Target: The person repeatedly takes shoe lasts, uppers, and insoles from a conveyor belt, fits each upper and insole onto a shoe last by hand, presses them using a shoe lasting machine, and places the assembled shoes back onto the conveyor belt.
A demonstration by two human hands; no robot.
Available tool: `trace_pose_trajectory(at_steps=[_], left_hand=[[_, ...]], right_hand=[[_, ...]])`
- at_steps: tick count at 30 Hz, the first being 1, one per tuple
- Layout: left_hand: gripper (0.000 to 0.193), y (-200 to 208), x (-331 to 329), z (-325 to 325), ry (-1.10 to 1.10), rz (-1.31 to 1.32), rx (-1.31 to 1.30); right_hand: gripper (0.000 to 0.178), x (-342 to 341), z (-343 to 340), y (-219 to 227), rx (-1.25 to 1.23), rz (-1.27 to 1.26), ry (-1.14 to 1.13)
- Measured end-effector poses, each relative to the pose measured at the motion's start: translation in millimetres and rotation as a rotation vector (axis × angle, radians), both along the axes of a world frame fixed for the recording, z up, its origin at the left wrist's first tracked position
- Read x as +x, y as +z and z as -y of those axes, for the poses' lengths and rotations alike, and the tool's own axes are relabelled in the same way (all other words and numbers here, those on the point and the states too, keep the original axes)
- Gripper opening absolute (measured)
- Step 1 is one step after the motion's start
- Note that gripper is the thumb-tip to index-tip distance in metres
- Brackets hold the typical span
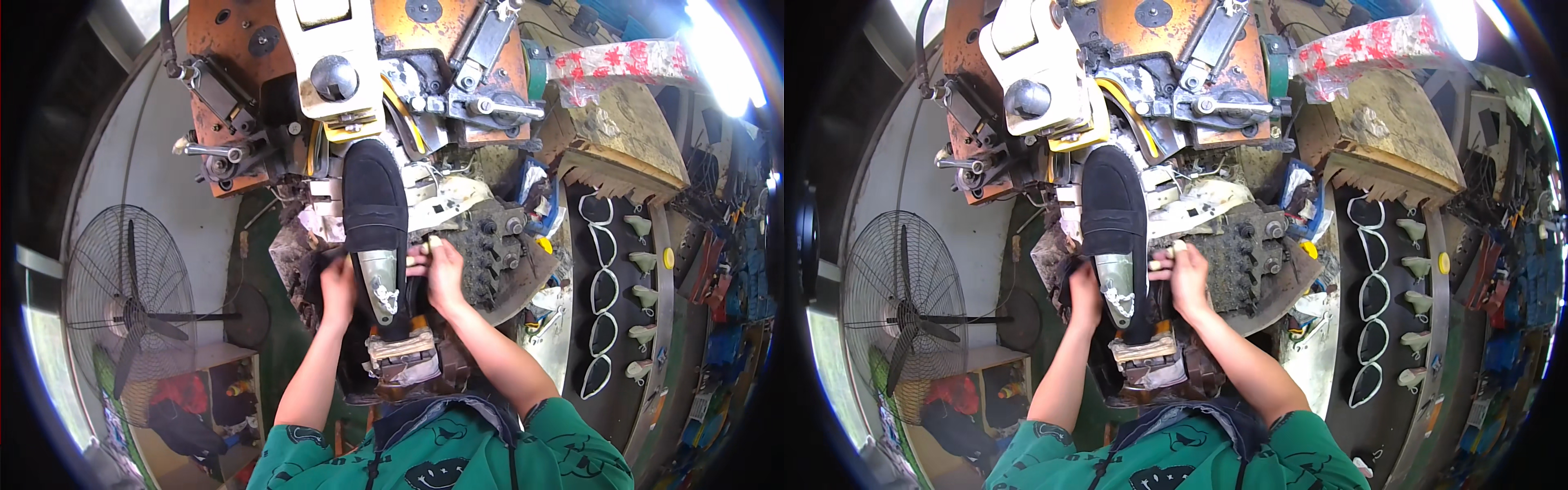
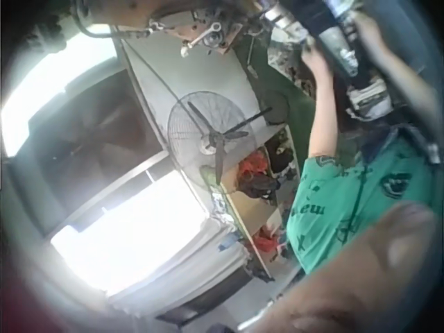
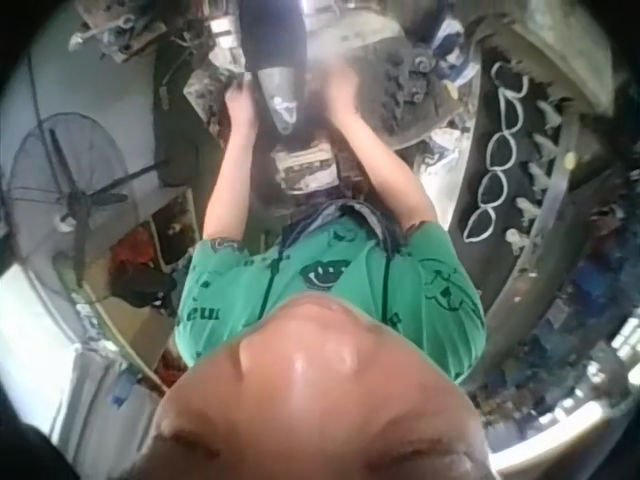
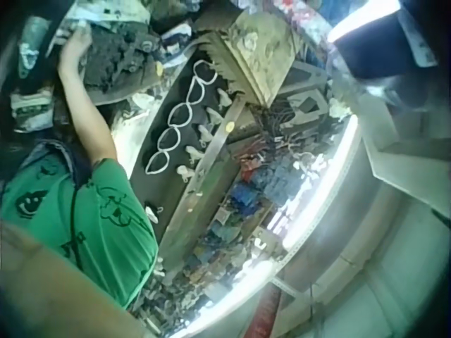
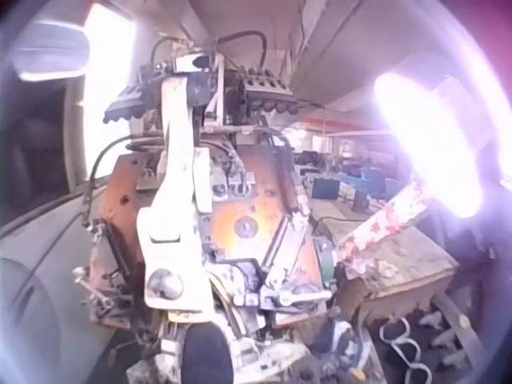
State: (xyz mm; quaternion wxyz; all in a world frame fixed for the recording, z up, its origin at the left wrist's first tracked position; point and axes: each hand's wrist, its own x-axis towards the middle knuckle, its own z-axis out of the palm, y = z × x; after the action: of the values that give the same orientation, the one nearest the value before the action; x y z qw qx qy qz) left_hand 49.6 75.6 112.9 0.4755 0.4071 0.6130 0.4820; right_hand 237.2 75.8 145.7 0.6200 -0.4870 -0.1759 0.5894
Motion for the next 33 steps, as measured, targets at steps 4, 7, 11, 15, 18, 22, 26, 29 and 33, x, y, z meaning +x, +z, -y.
trace_pose_trajectory(at_steps=[4, 7, 11, 15, 18, 22, 26, 29, 33], left_hand=[[0.022, -103, -39, 68, -0.656, -1.013, -0.279], [0.027, -114, -46, 105, -0.622, -1.354, 0.048], [0.036, -92, -58, 105, -0.827, -1.353, 0.116], [0.045, -60, -62, 143, -0.650, -0.605, 0.196], [0.047, -1, -64, 157, -0.663, -0.830, -0.261], [0.049, 106, -60, 167, -0.494, -0.719, -0.220], [0.040, 182, -36, 154, -0.251, -0.248, -0.087], [0.055, 174, -5, 119, -0.418, 0.473, 0.159], [0.049, 127, 97, 84, -0.237, 0.317, 0.030]], right_hand=[[0.023, 14, 14, -9, -0.010, -0.023, 0.047], [0.024, 18, 18, -3, 0.058, 0.064, 0.099], [0.026, 24, 34, 9, 0.112, 0.098, 0.150], [0.025, 28, 51, 16, 0.174, 0.048, 0.192], [0.024, 34, 62, 19, 0.208, -0.040, 0.178], [0.022, 59, 94, 29, 0.205, -0.088, 0.208], [0.019, 64, 132, 35, 0.270, -0.154, 0.270], [0.018, 66, 161, 59, 0.415, -0.154, 0.571], [0.066, 89, 194, 68, 0.407, -0.318, 0.636]])
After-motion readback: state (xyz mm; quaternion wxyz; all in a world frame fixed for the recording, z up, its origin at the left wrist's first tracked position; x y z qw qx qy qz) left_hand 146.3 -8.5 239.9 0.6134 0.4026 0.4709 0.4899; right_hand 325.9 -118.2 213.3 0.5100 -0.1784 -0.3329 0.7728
